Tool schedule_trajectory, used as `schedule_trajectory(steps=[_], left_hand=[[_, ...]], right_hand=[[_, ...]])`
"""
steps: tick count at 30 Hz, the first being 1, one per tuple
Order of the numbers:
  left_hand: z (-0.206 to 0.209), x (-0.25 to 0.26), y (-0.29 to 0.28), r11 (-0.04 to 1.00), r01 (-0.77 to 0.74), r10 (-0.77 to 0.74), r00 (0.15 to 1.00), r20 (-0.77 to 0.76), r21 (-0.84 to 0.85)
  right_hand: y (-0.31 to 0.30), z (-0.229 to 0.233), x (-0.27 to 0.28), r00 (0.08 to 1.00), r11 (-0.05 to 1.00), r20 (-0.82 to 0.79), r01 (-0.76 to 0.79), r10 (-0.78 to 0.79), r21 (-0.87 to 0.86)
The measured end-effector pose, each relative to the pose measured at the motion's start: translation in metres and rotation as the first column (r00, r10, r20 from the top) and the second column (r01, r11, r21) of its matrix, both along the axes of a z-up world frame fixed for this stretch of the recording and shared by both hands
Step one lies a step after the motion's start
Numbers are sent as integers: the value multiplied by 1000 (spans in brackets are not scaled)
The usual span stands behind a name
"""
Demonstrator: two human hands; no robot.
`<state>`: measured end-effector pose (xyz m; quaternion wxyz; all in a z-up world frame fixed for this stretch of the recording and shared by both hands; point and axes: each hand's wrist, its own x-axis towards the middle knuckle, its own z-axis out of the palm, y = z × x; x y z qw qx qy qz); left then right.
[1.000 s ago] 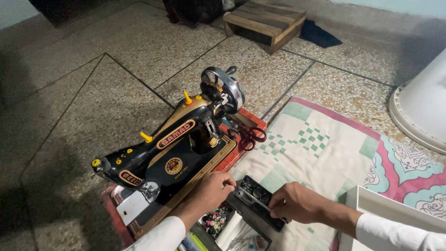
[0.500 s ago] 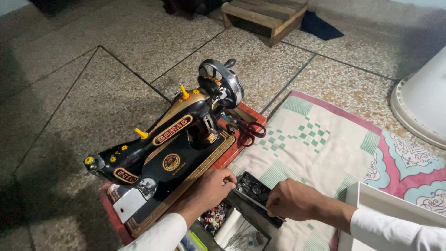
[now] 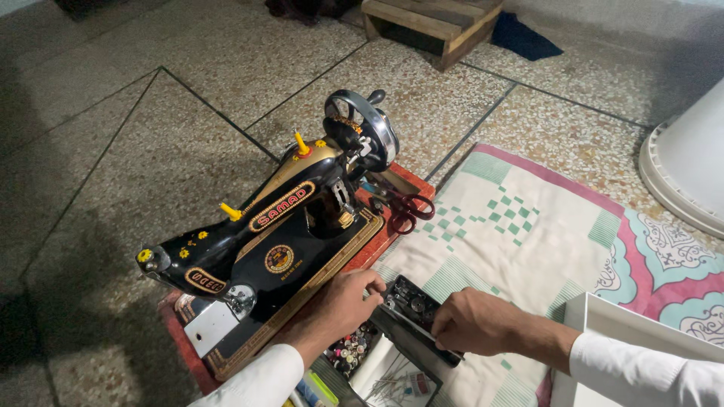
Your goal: The person removes small metal components from a tray and attaches them to a sewing machine by hand and by opening the machine's internal compartment.
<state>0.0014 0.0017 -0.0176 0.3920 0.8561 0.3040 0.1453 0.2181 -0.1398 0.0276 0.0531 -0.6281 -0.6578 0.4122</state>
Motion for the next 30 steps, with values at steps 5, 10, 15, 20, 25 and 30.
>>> schedule_trajectory(steps=[5, 10, 15, 20, 25, 30], left_hand=[[-3, 8, -7, 1000, 26, -27, 997, 74, 18], [10, 7, -6, 999, 37, -37, 999, 16, -13], [12, 6, -6, 998, 56, -56, 998, 13, -27], [10, 5, -8, 999, 41, -41, 999, -19, -27], [10, 4, -7, 999, 47, -47, 998, -34, -4], [9, 4, -8, 999, 36, -36, 997, -73, 4]], right_hand=[[0, 4, 2, 1000, 999, 31, -1, 0, 32], [3, 9, 4, 989, 995, 141, -48, 35, 87], [0, 11, -3, 957, 987, 288, -90, 48, 133], [1, 8, 0, 951, 981, 304, -106, 53, 160], [-2, 2, -2, 932, 961, 359, -148, 57, 232], [-8, -3, -6, 912, 957, 411, -126, 8, 262]])
